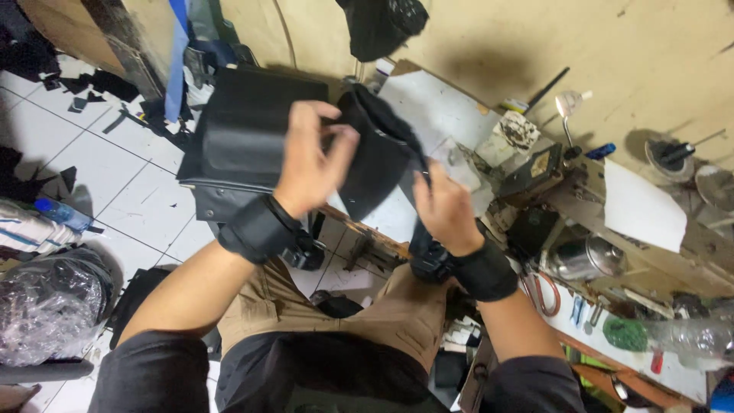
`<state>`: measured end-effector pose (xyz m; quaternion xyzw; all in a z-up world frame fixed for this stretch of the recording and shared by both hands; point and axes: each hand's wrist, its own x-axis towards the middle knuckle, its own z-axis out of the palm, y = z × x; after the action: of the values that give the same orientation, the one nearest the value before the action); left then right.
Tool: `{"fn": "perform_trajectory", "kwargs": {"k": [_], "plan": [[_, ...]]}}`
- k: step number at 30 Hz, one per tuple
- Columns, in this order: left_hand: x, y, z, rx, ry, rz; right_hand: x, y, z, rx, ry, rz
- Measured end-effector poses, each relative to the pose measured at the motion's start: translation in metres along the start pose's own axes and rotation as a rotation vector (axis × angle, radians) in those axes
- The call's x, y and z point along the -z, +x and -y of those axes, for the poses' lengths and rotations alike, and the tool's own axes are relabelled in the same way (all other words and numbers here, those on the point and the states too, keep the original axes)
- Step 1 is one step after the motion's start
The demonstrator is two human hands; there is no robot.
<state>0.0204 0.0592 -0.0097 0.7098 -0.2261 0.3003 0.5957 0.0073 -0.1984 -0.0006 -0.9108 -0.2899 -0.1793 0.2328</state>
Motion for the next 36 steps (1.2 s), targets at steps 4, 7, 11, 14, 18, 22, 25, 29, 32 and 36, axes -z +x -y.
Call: {"fn": "perform_trajectory", "kwargs": {"k": [4, 7, 11, 14, 18, 22, 25, 29, 32, 36], "plan": [[0.026, 0.012, 0.101, 0.369, 0.305, -0.174, 0.001, -0.011, -0.022, -0.135, 0.037, -0.03], [0.037, 0.031, 0.118, 0.247, 0.209, -0.164, -0.004, -0.023, -0.003, 0.12, 0.053, -0.302], [0.039, 0.066, 0.124, 0.517, -0.048, -0.017, -0.042, -0.052, -0.014, -0.044, 0.244, -0.261], [0.029, 0.075, 0.133, 0.716, -0.161, 0.073, -0.059, -0.075, -0.019, -0.168, 0.318, -0.26], [0.002, 0.072, 0.173, 0.702, -0.387, 0.107, -0.064, -0.096, -0.036, -0.161, 0.224, -0.131], [-0.009, 0.073, 0.163, 0.772, -0.487, 0.132, -0.05, -0.103, -0.045, -0.353, 0.299, -0.157], [-0.016, 0.08, 0.146, 0.765, -0.414, 0.112, -0.044, -0.109, -0.053, -0.264, 0.263, -0.156], [-0.006, 0.078, 0.135, 0.882, -0.491, -0.013, -0.039, -0.108, -0.082, -0.306, 0.286, -0.188], [0.003, 0.068, 0.14, 0.792, -0.525, -0.013, -0.018, -0.091, -0.071, -0.302, 0.184, -0.165], [0.007, 0.061, 0.145, 0.78, -0.563, -0.05, -0.012, -0.094, -0.091, -0.433, 0.325, -0.081]]}}
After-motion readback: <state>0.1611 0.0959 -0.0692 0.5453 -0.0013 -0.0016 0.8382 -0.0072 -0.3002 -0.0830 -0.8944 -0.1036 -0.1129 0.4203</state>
